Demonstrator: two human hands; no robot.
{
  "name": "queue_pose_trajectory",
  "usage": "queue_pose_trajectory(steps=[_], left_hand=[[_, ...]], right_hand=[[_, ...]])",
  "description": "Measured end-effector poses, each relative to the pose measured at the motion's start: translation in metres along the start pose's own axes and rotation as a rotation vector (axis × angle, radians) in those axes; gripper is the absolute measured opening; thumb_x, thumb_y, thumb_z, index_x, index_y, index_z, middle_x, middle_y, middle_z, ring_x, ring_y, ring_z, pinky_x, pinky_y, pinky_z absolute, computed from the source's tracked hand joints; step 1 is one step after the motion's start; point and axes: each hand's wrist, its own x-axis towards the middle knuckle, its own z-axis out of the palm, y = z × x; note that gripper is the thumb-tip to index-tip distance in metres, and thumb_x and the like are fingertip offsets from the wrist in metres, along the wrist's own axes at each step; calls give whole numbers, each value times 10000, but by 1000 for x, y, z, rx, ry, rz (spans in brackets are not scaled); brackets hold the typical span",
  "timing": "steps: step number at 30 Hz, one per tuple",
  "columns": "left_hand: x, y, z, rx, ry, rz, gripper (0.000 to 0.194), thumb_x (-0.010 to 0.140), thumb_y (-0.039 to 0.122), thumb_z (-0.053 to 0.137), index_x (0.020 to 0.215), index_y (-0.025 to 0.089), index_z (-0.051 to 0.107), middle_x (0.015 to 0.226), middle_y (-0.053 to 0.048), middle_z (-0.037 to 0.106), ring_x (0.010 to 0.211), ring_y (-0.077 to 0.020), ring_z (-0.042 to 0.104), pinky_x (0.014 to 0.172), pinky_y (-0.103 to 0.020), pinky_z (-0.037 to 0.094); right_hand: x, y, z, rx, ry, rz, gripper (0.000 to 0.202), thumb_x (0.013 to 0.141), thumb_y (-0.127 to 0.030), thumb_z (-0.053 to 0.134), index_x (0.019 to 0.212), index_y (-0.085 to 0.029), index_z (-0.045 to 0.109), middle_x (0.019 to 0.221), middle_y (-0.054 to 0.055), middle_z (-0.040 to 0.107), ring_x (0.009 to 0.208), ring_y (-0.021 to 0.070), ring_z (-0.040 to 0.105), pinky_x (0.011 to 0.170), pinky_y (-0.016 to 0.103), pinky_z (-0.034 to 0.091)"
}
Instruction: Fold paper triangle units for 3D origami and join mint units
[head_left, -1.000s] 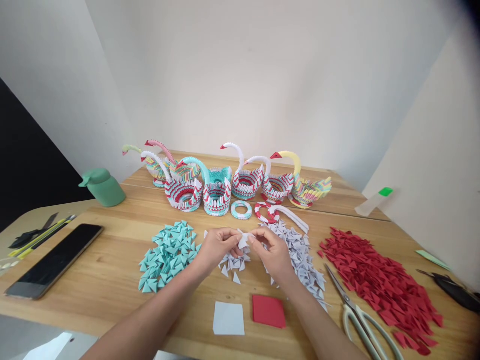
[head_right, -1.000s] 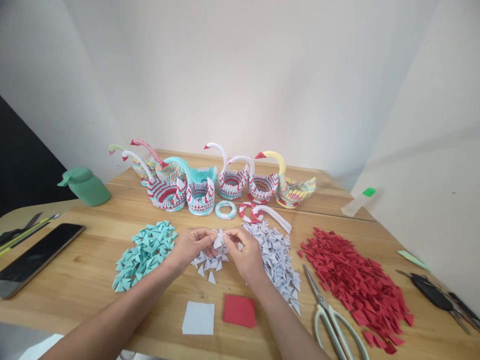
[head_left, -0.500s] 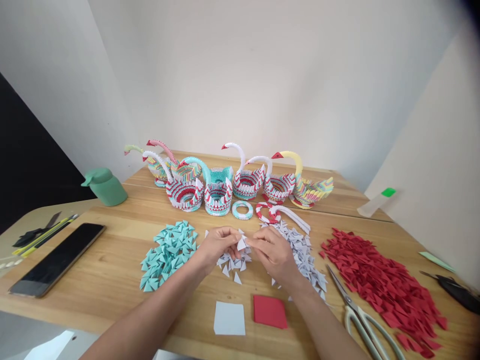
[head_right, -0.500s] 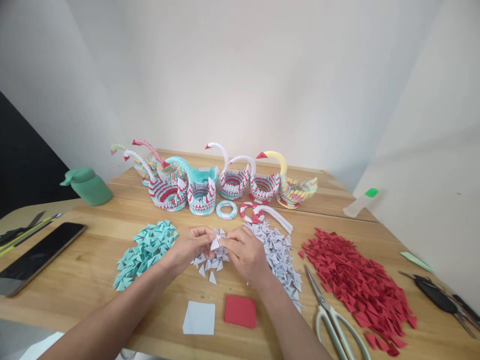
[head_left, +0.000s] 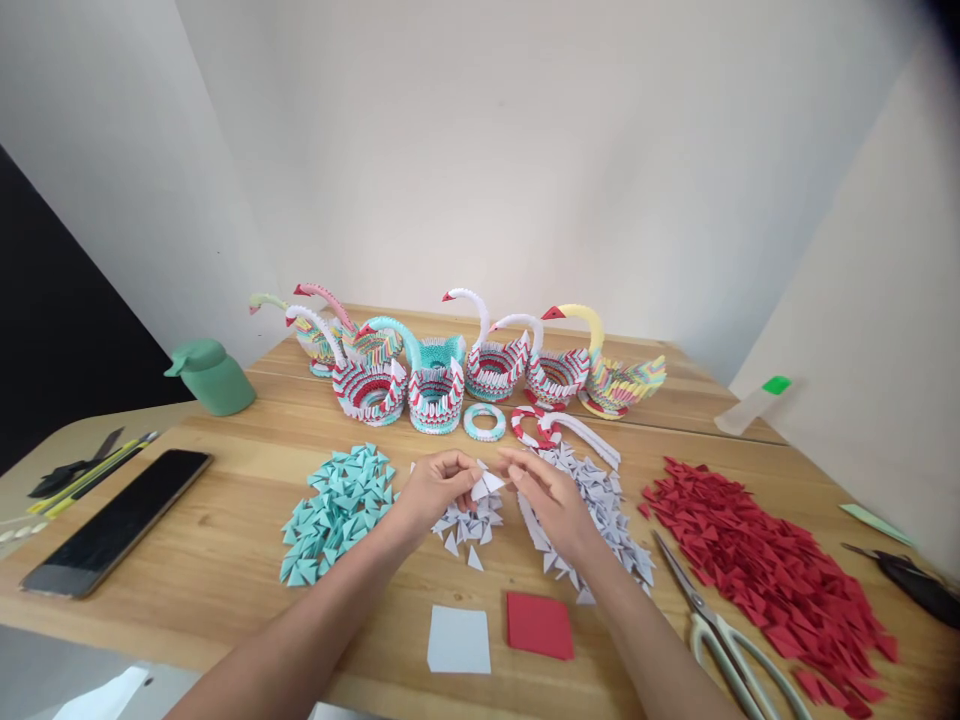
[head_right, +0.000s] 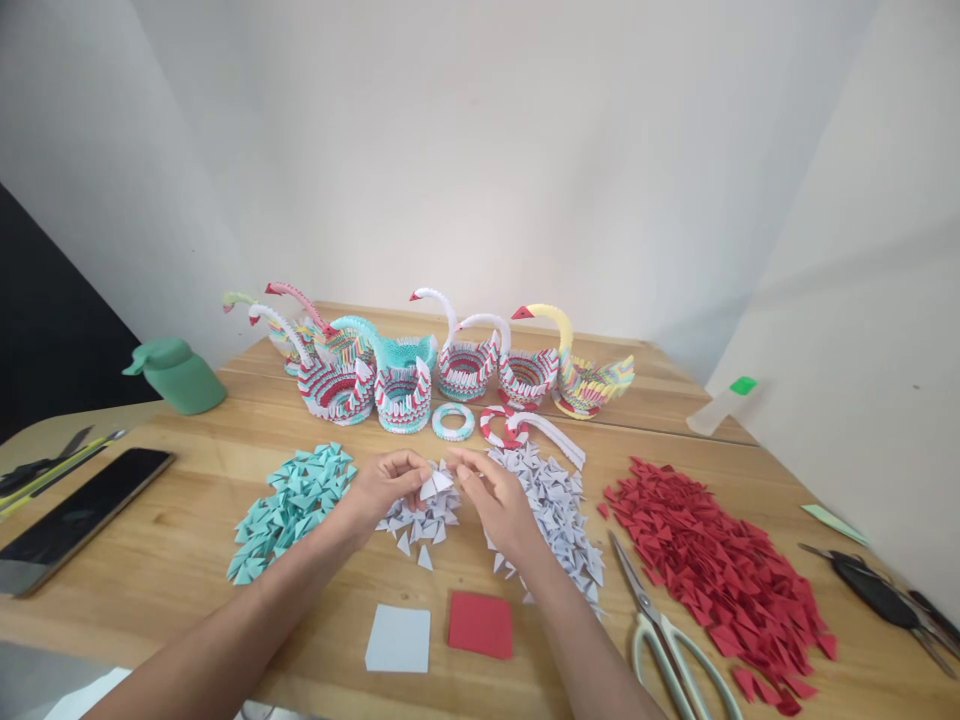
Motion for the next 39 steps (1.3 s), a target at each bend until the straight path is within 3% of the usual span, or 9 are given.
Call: queue_pose_trajectory(steps=[2,6,14,18,21,28,32,35,39], left_hand=[[-1,0,1,0,-20,9,348,616,456,754,667,142,614,463,24,595,396,-84,503,447,-199,396],[-2,-1,5,18,-39,13,350,623,462,749,667,142,615,501,24,593,416,-84,509,452,-203,407],[-3,-12,10,143,-26,82,220,703,357,661,692,156,572,550,23,573,469,-97,506,489,-212,402],[-9,-12,15,390,-12,210,78,748,223,579,693,167,575,619,14,581,573,-114,515,543,-206,377],[-13,-11,17,522,-26,251,98,758,168,538,679,174,596,636,6,611,605,-131,530,567,-212,372],[-10,-15,17,219,-47,161,168,780,290,607,670,164,591,623,-1,620,539,-110,497,533,-212,371],[-6,-14,17,63,33,127,252,744,377,670,673,148,591,586,-4,614,515,-101,494,523,-212,376],[-5,-14,17,38,45,136,282,708,394,707,660,137,601,568,2,597,510,-98,489,522,-214,381],[-6,-17,16,71,45,150,278,718,386,706,645,140,601,583,1,596,526,-102,485,521,-215,376]], right_hand=[[0,1,1,111,-62,138,302,919,-400,478,1035,-206,678,848,42,693,737,182,636,671,288,505],[0,5,6,108,-118,183,334,892,-446,508,762,-172,650,637,-1,602,605,146,564,584,249,461],[0,0,5,-50,-45,132,234,870,-336,542,710,-180,612,623,-27,551,601,128,482,587,240,361],[-2,-7,2,-165,11,75,190,852,-304,559,697,-196,581,611,-36,532,588,132,458,577,244,329],[-3,-9,2,-174,43,32,175,835,-283,578,679,-204,569,616,-31,545,596,141,465,585,252,337],[1,-5,-4,49,109,76,275,938,-397,416,782,-200,528,651,-15,543,595,140,520,587,254,431],[2,1,-1,197,-32,108,260,897,-438,502,891,-186,565,699,-13,567,612,135,528,586,250,438],[2,4,5,178,-51,134,244,830,-410,609,752,-185,552,619,-45,515,577,119,475,545,231,384],[1,4,6,163,-24,136,254,841,-384,590,689,-186,547,619,-40,535,586,123,484,567,237,392]])
